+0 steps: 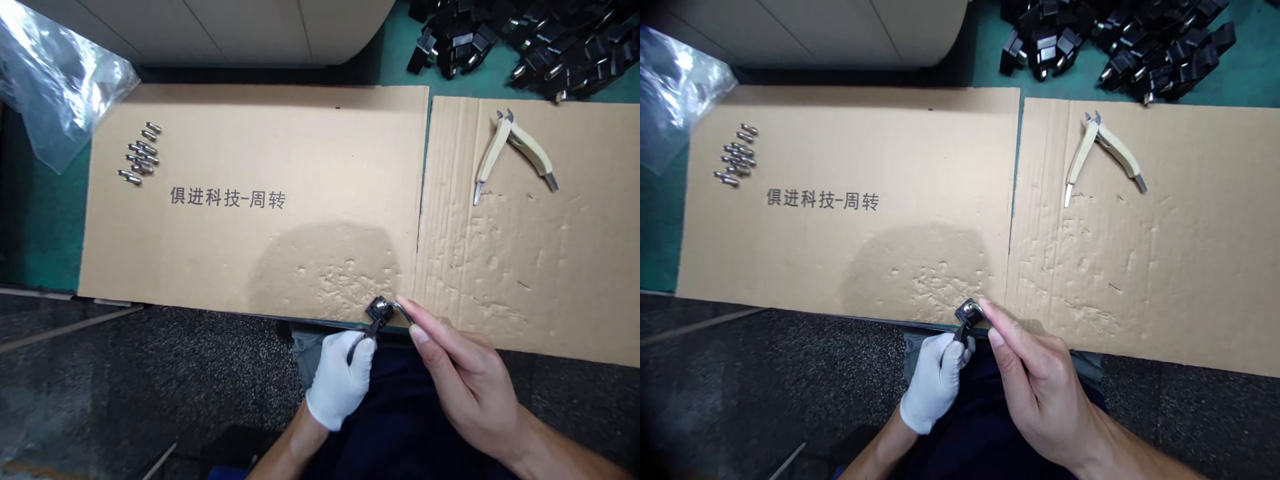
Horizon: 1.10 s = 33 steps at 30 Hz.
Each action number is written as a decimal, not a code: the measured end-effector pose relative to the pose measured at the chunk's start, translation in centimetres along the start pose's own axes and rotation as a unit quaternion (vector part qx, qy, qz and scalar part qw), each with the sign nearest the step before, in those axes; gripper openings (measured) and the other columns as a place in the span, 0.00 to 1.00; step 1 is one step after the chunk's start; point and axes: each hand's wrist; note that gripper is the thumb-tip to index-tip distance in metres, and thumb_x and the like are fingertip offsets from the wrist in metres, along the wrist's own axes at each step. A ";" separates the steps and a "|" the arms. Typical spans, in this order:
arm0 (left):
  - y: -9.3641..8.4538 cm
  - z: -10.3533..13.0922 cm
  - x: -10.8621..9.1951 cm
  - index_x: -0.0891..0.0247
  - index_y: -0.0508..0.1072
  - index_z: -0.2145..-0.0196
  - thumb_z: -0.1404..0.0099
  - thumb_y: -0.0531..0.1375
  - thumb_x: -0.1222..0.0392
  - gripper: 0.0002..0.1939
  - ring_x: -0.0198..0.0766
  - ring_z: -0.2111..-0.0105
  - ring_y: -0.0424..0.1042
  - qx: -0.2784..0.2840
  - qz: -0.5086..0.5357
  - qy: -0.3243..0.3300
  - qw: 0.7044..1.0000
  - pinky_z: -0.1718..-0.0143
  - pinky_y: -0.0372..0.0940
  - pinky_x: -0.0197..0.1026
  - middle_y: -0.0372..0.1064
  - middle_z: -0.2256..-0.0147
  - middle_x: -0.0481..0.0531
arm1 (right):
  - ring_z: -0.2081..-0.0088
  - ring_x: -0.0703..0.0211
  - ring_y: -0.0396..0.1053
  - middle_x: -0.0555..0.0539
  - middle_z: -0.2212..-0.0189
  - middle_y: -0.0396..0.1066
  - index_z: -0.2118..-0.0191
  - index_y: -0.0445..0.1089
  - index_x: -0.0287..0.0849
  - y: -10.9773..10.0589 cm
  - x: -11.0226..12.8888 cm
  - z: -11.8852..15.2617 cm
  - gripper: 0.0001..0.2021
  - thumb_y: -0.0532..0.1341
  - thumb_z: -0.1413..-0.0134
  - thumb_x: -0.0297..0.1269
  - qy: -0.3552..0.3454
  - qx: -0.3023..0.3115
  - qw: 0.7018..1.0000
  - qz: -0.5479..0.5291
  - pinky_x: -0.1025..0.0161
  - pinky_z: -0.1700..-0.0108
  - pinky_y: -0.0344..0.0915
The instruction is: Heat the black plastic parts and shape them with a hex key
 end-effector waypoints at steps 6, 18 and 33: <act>0.4 0.1 0.4 0.62 0.67 0.75 0.24 0.46 0.43 0.27 0.36 0.75 0.63 -0.003 0.012 0.006 1.000 0.70 0.55 0.40 0.64 0.77 0.49 | 0.75 0.65 0.71 0.52 0.72 0.73 0.31 0.63 0.45 1.3 -0.3 0.7 0.27 0.57 0.32 0.23 -0.028 -0.047 0.999 0.002 0.67 0.67 0.73; 1.6 0.2 -0.2 0.62 0.68 0.75 0.23 0.47 0.47 0.26 0.35 0.75 0.66 -0.030 0.066 0.005 0.997 0.68 0.59 0.39 0.70 0.75 0.50 | 0.48 0.47 0.78 0.43 0.40 0.72 0.29 0.60 0.49 5.2 -1.7 2.2 0.31 0.57 0.34 0.21 -0.038 -0.142 0.989 0.011 0.54 0.48 0.78; 0.5 0.1 -0.5 0.62 0.72 0.71 0.24 0.49 0.47 0.23 0.37 0.73 0.69 -0.019 0.007 0.015 1.000 0.67 0.59 0.39 0.72 0.74 0.51 | 0.78 0.62 0.68 0.51 0.76 0.70 0.32 0.66 0.46 2.7 -0.5 2.2 0.23 0.57 0.30 0.30 0.048 -0.093 0.994 -0.004 0.65 0.72 0.73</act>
Point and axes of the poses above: each hand's wrist, its own z-axis away from the middle knuckle, its own y-axis out of the palm, x = y × z
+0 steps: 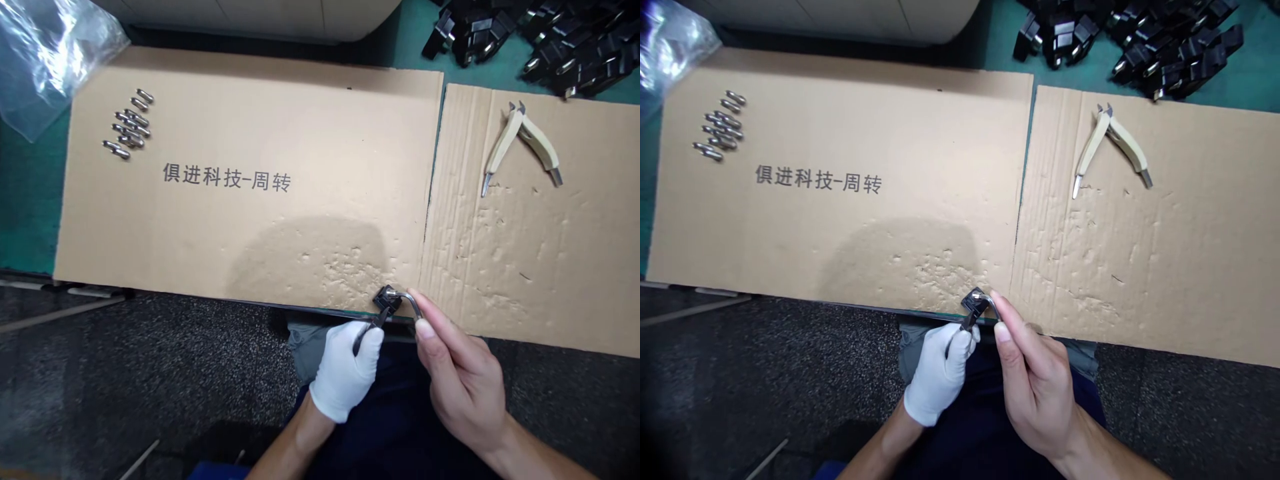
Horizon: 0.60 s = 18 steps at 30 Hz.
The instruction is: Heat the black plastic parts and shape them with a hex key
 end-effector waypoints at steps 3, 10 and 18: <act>-0.7 -0.3 -0.1 0.62 0.73 0.70 0.25 0.51 0.48 0.22 0.38 0.72 0.71 0.001 -0.034 0.016 0.999 0.66 0.60 0.39 0.74 0.73 0.52 | 0.78 0.63 0.63 0.54 0.77 0.64 0.32 0.65 0.51 -1.3 0.7 -0.5 0.24 0.57 0.29 0.31 0.028 0.037 0.999 -0.001 0.67 0.75 0.67; -1.9 -1.1 0.2 0.61 0.71 0.75 0.25 0.51 0.49 0.23 0.37 0.77 0.69 0.025 -0.118 0.073 0.990 0.70 0.59 0.38 0.71 0.78 0.50 | 0.73 0.57 0.72 0.54 0.80 0.65 0.32 0.66 0.48 -3.2 1.5 -1.6 0.21 0.55 0.27 0.36 0.048 0.082 0.995 0.026 0.59 0.63 0.76; -2.9 -1.6 0.3 0.61 0.76 0.69 0.24 0.52 0.51 0.20 0.40 0.75 0.72 0.043 -0.162 0.119 0.979 0.65 0.64 0.39 0.71 0.80 0.51 | 0.61 0.56 0.79 0.50 0.63 0.80 0.33 0.67 0.48 -4.2 2.1 -2.6 0.21 0.55 0.27 0.39 0.056 0.118 0.991 0.043 0.63 0.61 0.79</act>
Point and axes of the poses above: each hand's wrist, its own z-axis away from the middle knuckle, its own y-axis out of the palm, x = y × z
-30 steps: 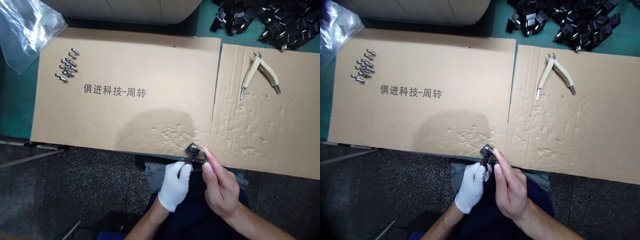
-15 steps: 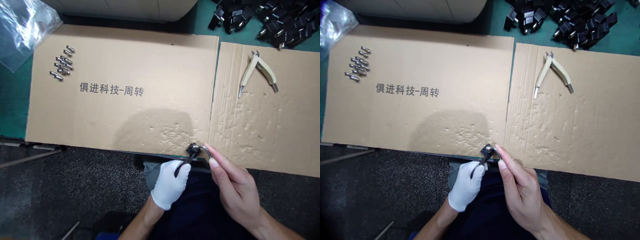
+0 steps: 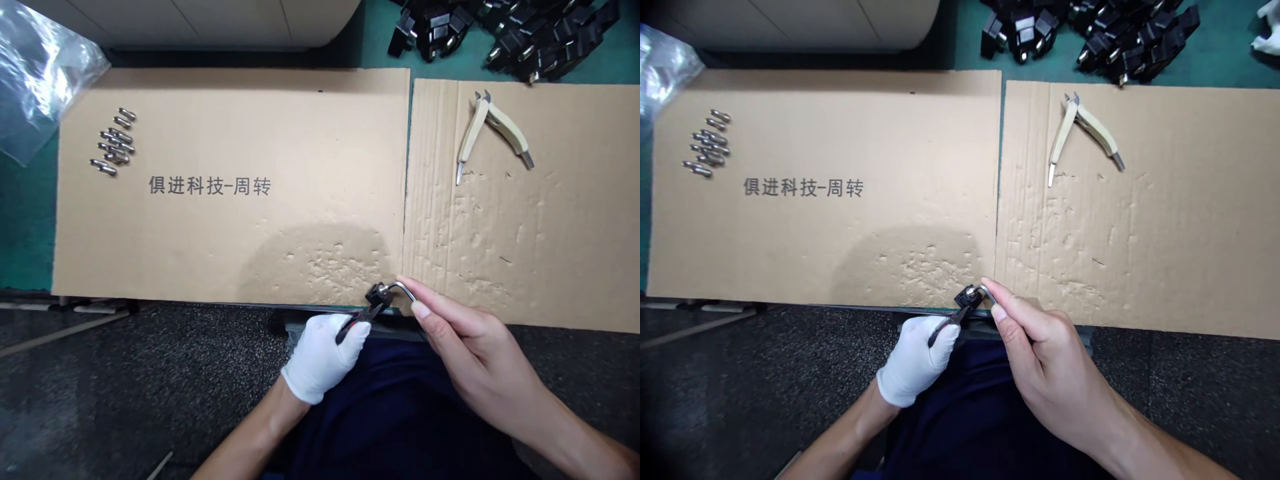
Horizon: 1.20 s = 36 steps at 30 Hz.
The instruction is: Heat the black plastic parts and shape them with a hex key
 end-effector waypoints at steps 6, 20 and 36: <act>-0.6 -0.1 0.3 0.62 0.77 0.69 0.26 0.53 0.48 0.21 0.42 0.72 0.76 0.011 -0.043 -0.014 0.999 0.65 0.65 0.40 0.77 0.74 0.55 | 0.53 0.54 0.80 0.51 0.55 0.81 0.35 0.69 0.52 -1.3 0.0 -0.4 0.19 0.55 0.26 0.41 0.026 0.033 0.999 0.000 0.59 0.50 0.79; -0.9 -0.2 0.5 0.62 0.79 0.66 0.27 0.55 0.49 0.18 0.46 0.62 0.79 0.038 -0.003 -0.029 0.999 0.53 0.68 0.44 0.82 0.64 0.57 | 0.43 0.50 0.74 0.47 0.58 0.82 0.39 0.74 0.49 -2.9 0.2 -2.3 0.19 0.56 0.28 0.45 0.054 0.075 0.994 -0.050 0.52 0.39 0.71; 0.4 0.7 -0.3 0.61 0.76 0.75 0.29 0.56 0.53 0.19 0.42 0.70 0.73 0.007 0.060 -0.124 0.990 0.57 0.68 0.43 0.75 0.75 0.54 | 0.76 0.64 0.50 0.55 0.79 0.50 0.34 0.69 0.45 -3.9 -0.8 -2.3 0.30 0.60 0.34 0.57 0.218 0.119 0.958 -0.144 0.68 0.76 0.49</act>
Point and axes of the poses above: each hand's wrist, its own z-axis away from the middle knuckle, its own y-axis out of the palm, x = y × z
